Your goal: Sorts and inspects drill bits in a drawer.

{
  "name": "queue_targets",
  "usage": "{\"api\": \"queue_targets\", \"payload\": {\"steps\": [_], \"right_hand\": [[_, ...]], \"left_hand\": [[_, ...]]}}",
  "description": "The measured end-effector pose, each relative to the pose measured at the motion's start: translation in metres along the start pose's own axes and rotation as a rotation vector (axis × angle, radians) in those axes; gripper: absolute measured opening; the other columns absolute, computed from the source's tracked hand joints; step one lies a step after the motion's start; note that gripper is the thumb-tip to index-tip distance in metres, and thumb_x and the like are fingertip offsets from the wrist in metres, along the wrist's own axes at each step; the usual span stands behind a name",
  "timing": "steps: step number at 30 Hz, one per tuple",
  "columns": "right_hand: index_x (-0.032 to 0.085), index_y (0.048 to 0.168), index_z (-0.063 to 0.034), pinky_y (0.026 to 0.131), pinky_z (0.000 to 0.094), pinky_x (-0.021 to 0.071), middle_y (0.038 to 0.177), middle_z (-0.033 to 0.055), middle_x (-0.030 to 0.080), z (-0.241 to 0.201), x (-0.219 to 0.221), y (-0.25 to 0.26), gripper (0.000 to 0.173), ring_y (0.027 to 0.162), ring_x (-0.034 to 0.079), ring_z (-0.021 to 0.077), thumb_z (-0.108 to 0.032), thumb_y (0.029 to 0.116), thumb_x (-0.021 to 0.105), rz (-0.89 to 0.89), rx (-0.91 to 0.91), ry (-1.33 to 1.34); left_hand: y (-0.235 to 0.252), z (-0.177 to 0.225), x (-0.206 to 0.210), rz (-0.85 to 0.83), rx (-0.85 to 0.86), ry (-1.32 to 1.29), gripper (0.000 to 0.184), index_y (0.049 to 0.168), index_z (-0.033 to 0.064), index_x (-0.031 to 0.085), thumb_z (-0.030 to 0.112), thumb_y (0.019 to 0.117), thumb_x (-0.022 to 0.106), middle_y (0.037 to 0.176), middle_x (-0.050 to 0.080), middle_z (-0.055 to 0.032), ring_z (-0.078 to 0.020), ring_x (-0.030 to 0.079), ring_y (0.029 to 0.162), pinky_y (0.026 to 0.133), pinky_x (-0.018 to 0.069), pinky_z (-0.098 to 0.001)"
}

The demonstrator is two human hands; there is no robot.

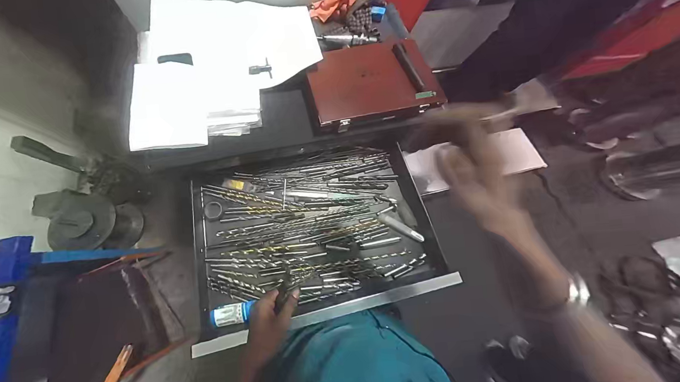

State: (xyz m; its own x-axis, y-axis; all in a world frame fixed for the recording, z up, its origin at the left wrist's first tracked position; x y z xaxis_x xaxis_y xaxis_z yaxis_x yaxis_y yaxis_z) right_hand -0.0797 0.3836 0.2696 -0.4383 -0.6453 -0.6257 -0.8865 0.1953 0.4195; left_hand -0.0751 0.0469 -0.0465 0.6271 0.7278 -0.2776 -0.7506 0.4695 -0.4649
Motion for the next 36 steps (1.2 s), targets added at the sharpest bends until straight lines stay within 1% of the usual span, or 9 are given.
{"api": "queue_targets", "payload": {"steps": [1,4,7,10,16,21,24,28,36], "right_hand": [[0.063,0.133,-0.0107,0.096,0.0409,0.057,0.122,0.0044,0.069,0.04,0.056,-0.005,0.043,0.11,0.067,0.0137,-0.042,0.1039,0.055,-0.168,0.105,-0.085],[0.057,0.144,-0.0111,0.109,0.0563,0.0463,0.147,0.0157,0.055,0.138,0.187,-0.033,0.053,0.132,0.057,0.0339,-0.046,0.1044,0.053,-0.597,0.349,-0.244],[0.048,0.152,-0.0079,0.115,0.0595,0.0388,0.159,0.0194,0.043,0.181,0.238,-0.024,0.06,0.145,0.044,0.0379,-0.046,0.1051,0.05,-0.579,0.419,-0.377],[0.05,0.149,-0.0043,0.118,0.0617,0.0328,0.153,0.0238,0.046,0.213,0.262,-0.015,0.065,0.146,0.041,0.0408,-0.052,0.1051,0.047,-0.556,0.489,-0.505],[0.046,0.153,-0.0119,0.119,0.0634,0.0298,0.161,0.0157,0.041,0.22,0.267,-0.037,0.065,0.151,0.033,0.0377,-0.054,0.1037,0.046,-0.518,0.501,-0.593],[0.052,0.149,-0.017,0.116,0.064,0.0318,0.158,0.0109,0.046,0.214,0.257,-0.041,0.056,0.147,0.04,0.0355,-0.051,0.1053,0.041,-0.512,0.501,-0.637],[0.061,0.136,-0.0072,0.106,0.0646,0.0432,0.142,0.018,0.059,0.213,0.252,-0.024,0.043,0.135,0.052,0.0413,-0.037,0.108,0.047,-0.494,0.493,-0.613],[0.069,0.124,-0.0022,0.093,0.0642,0.0537,0.126,0.0233,0.066,0.222,0.246,-0.008,0.037,0.119,0.062,0.0458,-0.007,0.0875,0.073,-0.419,0.526,-0.63],[0.074,0.102,-0.0011,0.083,0.0685,0.0541,0.11,0.0254,0.07,0.225,0.244,0.001,0.016,0.107,0.066,0.0481,-0.005,0.0858,0.074,-0.577,0.581,-0.747]], "left_hand": [[-0.001,0.003,-0.003,-0.004,0.006,0.015,0.042,0.085,0.0086,0.07,0.05,0.094,0.066,0.063,0.058,0.0016,-0.0115,0.055,0.056,0.057,0.0505,-0.0367],[-0.003,0.014,-0.009,-0.087,-0.023,0.087,0.042,0.094,0.0081,0.072,0.049,0.0953,0.064,0.069,0.062,-0.0003,-0.0124,0.059,0.06,0.06,0.0531,-0.0373],[0.001,0.013,-0.015,-0.169,-0.027,0.16,0.043,0.098,0.0088,0.074,0.05,0.096,0.063,0.071,0.065,-0.0017,-0.0141,0.062,0.062,0.063,0.0555,-0.0397],[0.002,-0.002,-0.021,-0.24,-0.021,0.207,0.045,0.102,0.0097,0.074,0.053,0.0962,0.062,0.076,0.068,-0.0031,-0.0161,0.065,0.068,0.068,0.0571,-0.0429],[0.002,-0.004,-0.026,-0.236,0.129,0.135,0.044,0.097,0.0069,0.073,0.049,0.0972,0.062,0.069,0.064,-0.0016,-0.013,0.062,0.06,0.062,0.0562,-0.0375],[0.004,-0.007,-0.024,-0.321,0.112,0.118,0.046,0.096,0.0068,0.072,0.052,0.097,0.061,0.068,0.063,-0.0012,-0.0131,0.061,0.06,0.061,0.0556,-0.0374],[0.004,-0.011,-0.024,-0.342,0.11,0.132,0.048,0.091,0.0066,0.07,0.053,0.0969,0.06,0.067,0.061,-0.0017,-0.014,0.06,0.06,0.061,0.0543,-0.0384],[0.005,-0.012,-0.024,-0.36,0.104,0.112,0.045,0.089,0.0071,0.069,0.051,0.0969,0.06,0.065,0.06,-0.0006,-0.013,0.059,0.057,0.058,0.0537,-0.0363],[0.004,-0.011,-0.027,-0.378,0.072,0.072,0.043,0.092,0.0057,0.069,0.047,0.0978,0.062,0.068,0.062,-0.002,-0.0134,0.061,0.059,0.061,0.0545,-0.0359]]}}
Point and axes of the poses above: each hand's wrist, its own y-axis towards the middle knuckle, its own x-axis out of the palm, z = x × y, the point moved 10 cm from there along y, towards the middle knuckle
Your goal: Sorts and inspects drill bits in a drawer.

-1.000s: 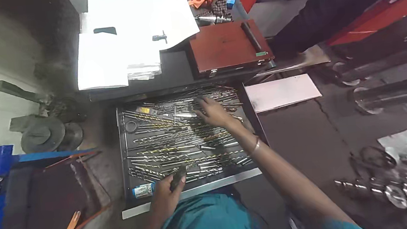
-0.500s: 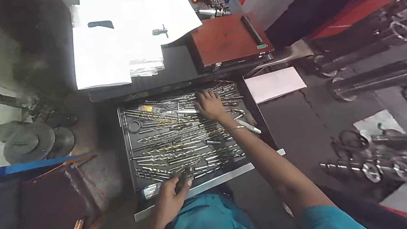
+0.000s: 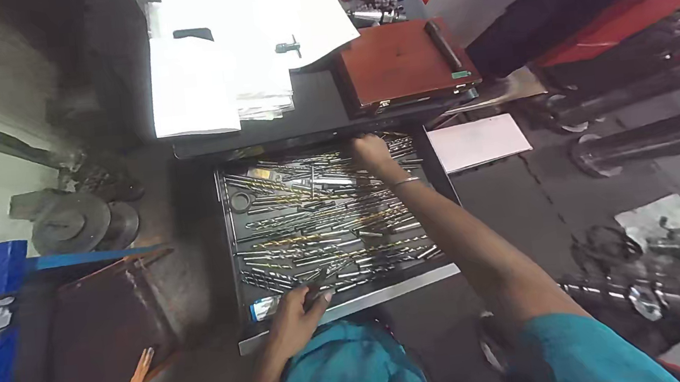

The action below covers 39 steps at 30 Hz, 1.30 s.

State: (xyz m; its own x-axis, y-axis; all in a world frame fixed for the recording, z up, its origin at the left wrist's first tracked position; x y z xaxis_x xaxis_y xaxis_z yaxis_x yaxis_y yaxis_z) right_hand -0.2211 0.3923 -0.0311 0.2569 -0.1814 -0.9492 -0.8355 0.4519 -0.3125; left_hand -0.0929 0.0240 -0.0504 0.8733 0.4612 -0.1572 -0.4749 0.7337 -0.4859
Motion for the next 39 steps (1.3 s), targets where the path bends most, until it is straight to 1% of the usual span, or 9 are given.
{"api": "queue_targets", "payload": {"steps": [6,12,15,17,20,23,28,31,39], "right_hand": [[0.073,0.1,0.0001,0.076,0.0663,0.0556,0.106,0.0257,0.07,-0.002,-0.001,0.0,0.012,0.099,0.068,0.0479,0.0,0.0894,0.068,0.001,-0.079,-0.139],[0.069,0.105,0.0023,0.077,0.059,0.057,0.106,0.022,0.071,-0.004,-0.013,-0.017,0.015,0.104,0.068,0.0441,-0.01,0.0962,0.065,0.321,-0.238,-0.134],[0.069,0.101,-0.0005,0.079,0.0592,0.0543,0.094,0.0203,0.072,-0.009,-0.022,-0.06,0.021,0.097,0.068,0.0433,-0.021,0.0955,0.067,0.354,-0.215,0.048],[0.072,0.11,-0.0029,0.086,0.0598,0.0554,0.097,0.0178,0.074,-0.011,-0.015,-0.097,0.03,0.097,0.071,0.0384,-0.029,0.0985,0.063,0.223,-0.122,0.309],[0.071,0.11,-0.0033,0.078,0.0378,0.0594,0.092,0.0058,0.073,-0.036,0.008,-0.159,0.025,0.082,0.07,0.0151,-0.023,0.0972,0.061,0.068,-0.083,0.842],[0.07,0.11,-0.0008,0.076,0.0295,0.0602,0.092,0.0029,0.073,-0.076,0.022,-0.214,0.02,0.081,0.07,0.0087,-0.012,0.0958,0.063,-0.058,-0.149,1.156],[0.071,0.109,-0.0034,0.077,0.0274,0.0612,0.091,0.001,0.074,-0.105,0.023,-0.261,0.018,0.083,0.071,0.007,-0.017,0.0985,0.065,-0.065,-0.197,1.237],[0.072,0.111,-0.0044,0.076,0.0253,0.0611,0.094,0.0007,0.075,-0.106,0.012,-0.27,0.02,0.083,0.071,0.0056,-0.019,0.1001,0.065,-0.043,-0.202,1.212],[0.074,0.109,-0.0024,0.084,0.0259,0.0629,0.106,0.0046,0.074,-0.098,-0.041,-0.28,0.017,0.095,0.072,0.0088,-0.013,0.0973,0.07,0.13,-0.301,1.24]], "left_hand": [[0.001,0.003,-0.001,-0.021,-0.001,-0.025,0.043,0.086,0.0063,0.066,0.047,0.0986,0.06,0.065,0.058,-0.0008,-0.0127,0.058,0.057,0.059,0.0523,-0.0348],[0.001,0.002,-0.004,-0.007,-0.01,-0.045,0.04,0.088,0.0062,0.066,0.045,0.0984,0.061,0.064,0.059,0.0005,-0.0112,0.058,0.055,0.057,0.0523,-0.0329],[-0.003,0.007,-0.012,0.062,0.009,-0.179,0.032,0.088,0.006,0.067,0.036,0.0992,0.062,0.063,0.059,0.0033,-0.0079,0.057,0.054,0.056,0.0523,-0.0279],[-0.003,0.01,-0.019,0.132,0.023,-0.351,0.025,0.09,0.0066,0.067,0.029,0.0995,0.063,0.063,0.061,0.0038,-0.0076,0.058,0.054,0.056,0.0528,-0.0258],[0.0,0.015,-0.036,0.255,0.089,-0.542,0.021,0.104,0.0044,0.071,0.023,0.0997,0.063,0.069,0.067,0.001,-0.0045,0.055,0.051,0.049,0.0451,-0.0204],[0.007,0.024,-0.052,0.33,0.125,-0.655,0.029,0.122,0.0006,0.068,0.018,0.1003,0.06,0.075,0.07,-0.0023,-0.0014,0.048,0.049,0.046,0.0394,-0.0183],[0.007,0.052,-0.071,0.355,0.171,-0.71,0.026,0.12,-0.0013,0.068,0.012,0.1007,0.057,0.078,0.069,-0.0024,0.0002,0.042,0.047,0.044,0.0367,-0.0165],[-0.001,0.064,-0.075,0.341,0.225,-0.688,0.019,0.11,0.0003,0.071,0.011,0.0996,0.059,0.076,0.07,-0.0022,0.0009,0.044,0.046,0.044,0.0377,-0.0157],[-0.027,0.076,-0.082,0.321,0.278,-0.747,0.02,0.111,0.0025,0.074,0.015,0.0969,0.068,0.085,0.076,-0.0082,0.0016,0.051,0.051,0.046,0.0397,-0.0144]]}}
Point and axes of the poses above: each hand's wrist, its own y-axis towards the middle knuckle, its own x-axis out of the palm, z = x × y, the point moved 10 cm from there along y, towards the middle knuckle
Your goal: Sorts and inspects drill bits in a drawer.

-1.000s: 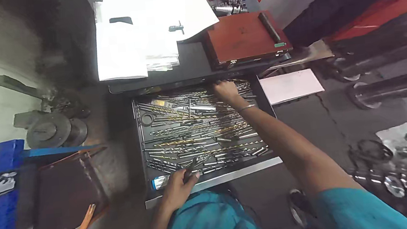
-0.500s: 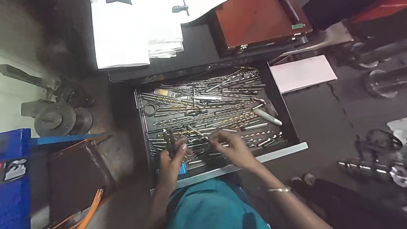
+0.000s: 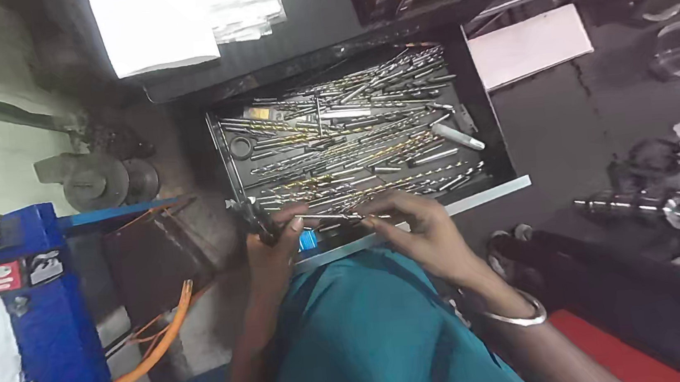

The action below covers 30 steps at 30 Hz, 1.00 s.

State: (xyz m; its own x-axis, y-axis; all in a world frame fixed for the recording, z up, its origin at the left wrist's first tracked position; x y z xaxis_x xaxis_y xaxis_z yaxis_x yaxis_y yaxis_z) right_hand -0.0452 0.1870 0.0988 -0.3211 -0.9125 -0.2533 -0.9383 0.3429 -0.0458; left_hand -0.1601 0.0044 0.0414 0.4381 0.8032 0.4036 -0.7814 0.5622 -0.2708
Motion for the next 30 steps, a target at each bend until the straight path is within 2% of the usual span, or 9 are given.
{"api": "queue_targets", "payload": {"steps": [7,14,18,20,23,25,28,30], "right_hand": [[0.073,0.107,-0.0012,0.086,0.028,0.0636,0.109,0.0048,0.074,-0.027,-0.009,0.003,0.015,0.098,0.072,0.0121,-0.003,0.092,0.074,0.057,-0.039,0.192],[0.074,0.107,-0.0072,0.085,0.0247,0.0622,0.111,0.0004,0.073,-0.028,-0.013,0.005,0.015,0.1,0.071,0.009,-0.006,0.0922,0.075,0.065,-0.029,0.243],[0.073,0.112,-0.0071,0.08,0.0243,0.0621,0.111,0.0013,0.074,-0.015,-0.013,0.007,0.018,0.093,0.071,0.0081,-0.007,0.0939,0.073,0.051,0.024,0.36],[0.071,0.115,-0.0086,0.081,0.0252,0.0617,0.111,0.0005,0.074,-0.008,-0.012,0.006,0.019,0.092,0.071,0.0081,-0.01,0.0964,0.07,0.042,0.072,0.402],[0.07,0.117,-0.007,0.086,0.0337,0.0634,0.11,0.0058,0.074,-0.001,-0.009,0.006,0.019,0.093,0.074,0.0158,-0.014,0.0988,0.068,0.046,0.136,0.494],[0.07,0.118,-0.0072,0.088,0.0346,0.0633,0.111,0.0075,0.075,-0.001,-0.007,0.007,0.02,0.094,0.075,0.0176,-0.014,0.099,0.068,0.043,0.147,0.535],[0.071,0.117,-0.0069,0.087,0.0355,0.0635,0.11,0.009,0.075,-0.001,-0.005,0.007,0.02,0.093,0.075,0.0187,-0.013,0.0985,0.068,0.051,0.142,0.549],[0.071,0.116,-0.0058,0.087,0.0363,0.0634,0.107,0.0088,0.075,0.005,-0.008,0.012,0.019,0.091,0.074,0.0184,-0.012,0.0987,0.068,0.075,0.155,0.531]], "left_hand": [[-0.012,0.026,0.005,-0.066,0.078,-0.042,0.021,0.112,0.0061,0.075,0.019,0.0957,0.071,0.091,0.076,-0.0039,0.0028,0.053,0.055,0.05,0.0435,-0.0141],[-0.014,0.04,0.013,-0.149,0.153,-0.071,0.022,0.116,0.0058,0.074,0.017,0.0972,0.069,0.098,0.077,-0.0045,-0.0009,0.065,0.067,0.061,0.0543,-0.0167],[-0.011,0.037,0.012,-0.135,0.148,-0.05,0.021,0.114,0.007,0.074,0.016,0.0959,0.071,0.102,0.077,-0.0056,-0.0017,0.067,0.07,0.06,0.0537,-0.0159],[-0.011,0.034,0.01,-0.122,0.139,-0.041,0.02,0.114,0.0071,0.074,0.014,0.0954,0.071,0.101,0.077,-0.0047,-0.0002,0.065,0.068,0.059,0.0521,-0.0149],[-0.011,0.032,0.007,-0.121,0.141,-0.032,0.02,0.115,0.0061,0.073,0.012,0.0959,0.07,0.103,0.077,-0.0054,-0.0021,0.068,0.073,0.063,0.0541,-0.0158],[-0.011,0.031,0.005,-0.126,0.15,-0.029,0.021,0.116,0.0062,0.073,0.01,0.0958,0.069,0.105,0.077,-0.0066,-0.0042,0.071,0.077,0.065,0.0561,-0.0167],[-0.012,0.028,0.002,-0.1,0.134,-0.03,0.02,0.114,0.0054,0.073,0.009,0.0941,0.071,0.104,0.077,-0.0083,-0.0037,0.069,0.073,0.061,0.0535,-0.016],[-0.011,0.026,-0.001,-0.07,0.113,0.009,0.02,0.114,0.0035,0.072,0.007,0.0937,0.071,0.103,0.077,-0.0083,-0.0062,0.069,0.074,0.062,0.0547,-0.0184]]}}
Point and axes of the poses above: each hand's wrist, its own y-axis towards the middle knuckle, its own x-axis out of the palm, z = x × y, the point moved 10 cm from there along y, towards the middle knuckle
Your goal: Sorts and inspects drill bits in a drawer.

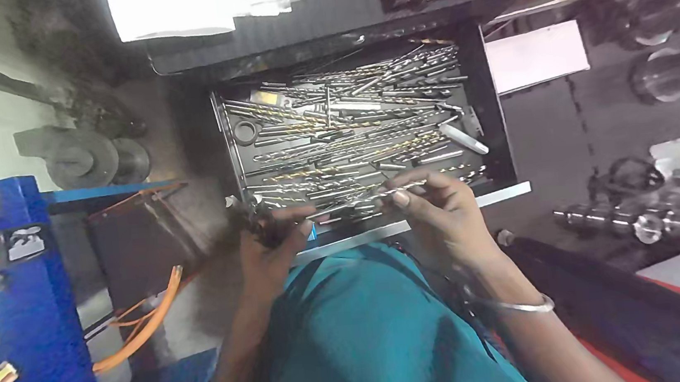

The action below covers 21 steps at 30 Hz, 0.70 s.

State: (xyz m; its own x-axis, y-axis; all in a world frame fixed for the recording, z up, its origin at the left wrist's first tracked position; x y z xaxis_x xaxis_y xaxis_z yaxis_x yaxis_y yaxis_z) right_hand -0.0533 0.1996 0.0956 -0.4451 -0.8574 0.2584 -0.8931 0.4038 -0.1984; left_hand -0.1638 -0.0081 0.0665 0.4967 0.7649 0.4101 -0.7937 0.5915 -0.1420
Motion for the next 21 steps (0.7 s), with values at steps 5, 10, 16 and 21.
{"api": "queue_targets", "payload": {"steps": [5,10,16,21], "right_hand": [[0.067,0.108,-0.006,0.082,0.034,0.0608,0.092,0.0046,0.072,0.052,-0.062,0.064,0.012,0.081,0.07,0.0141,-0.014,0.1027,0.06,0.244,0.204,-0.076],[0.061,0.117,0.0011,0.077,0.0339,0.0629,0.098,0.0084,0.074,0.082,-0.121,0.15,0.024,0.081,0.073,0.016,-0.018,0.1029,0.062,0.365,0.252,-0.261],[0.047,0.148,-0.007,0.077,0.0659,0.0539,0.097,0.0223,0.073,0.052,-0.092,0.193,0.057,0.088,0.071,0.0451,-0.036,0.1012,0.06,0.328,0.052,-1.322],[0.068,0.124,-0.0011,0.105,0.0541,0.0499,0.129,0.0211,0.066,0.077,-0.012,0.241,0.029,0.125,0.06,0.0409,-0.011,0.1015,0.053,-0.047,-0.313,-1.501]], "left_hand": [[0.0,-0.016,-0.01,0.108,-0.134,0.07,0.018,0.113,-0.0021,0.071,0.002,0.0963,0.063,0.076,0.072,-0.0033,-0.0063,0.061,0.057,0.054,0.0516,-0.0198],[-0.012,-0.021,-0.014,0.097,-0.137,0.075,0.013,0.107,0.0026,0.071,0.003,0.0946,0.067,0.08,0.073,-0.0009,-0.0056,0.062,0.056,0.052,0.054,-0.0197],[-0.035,-0.028,-0.03,0.191,-0.163,0.121,0.014,0.107,0.0056,0.069,0.001,0.0938,0.066,0.088,0.074,0.0012,-0.0041,0.062,0.059,0.053,0.0544,-0.019],[-0.048,-0.044,-0.038,0.172,-0.156,0.167,0.015,0.108,0.0041,0.073,0.005,0.0939,0.068,0.081,0.072,0.0016,-0.0036,0.06,0.055,0.051,0.053,-0.0187]]}}
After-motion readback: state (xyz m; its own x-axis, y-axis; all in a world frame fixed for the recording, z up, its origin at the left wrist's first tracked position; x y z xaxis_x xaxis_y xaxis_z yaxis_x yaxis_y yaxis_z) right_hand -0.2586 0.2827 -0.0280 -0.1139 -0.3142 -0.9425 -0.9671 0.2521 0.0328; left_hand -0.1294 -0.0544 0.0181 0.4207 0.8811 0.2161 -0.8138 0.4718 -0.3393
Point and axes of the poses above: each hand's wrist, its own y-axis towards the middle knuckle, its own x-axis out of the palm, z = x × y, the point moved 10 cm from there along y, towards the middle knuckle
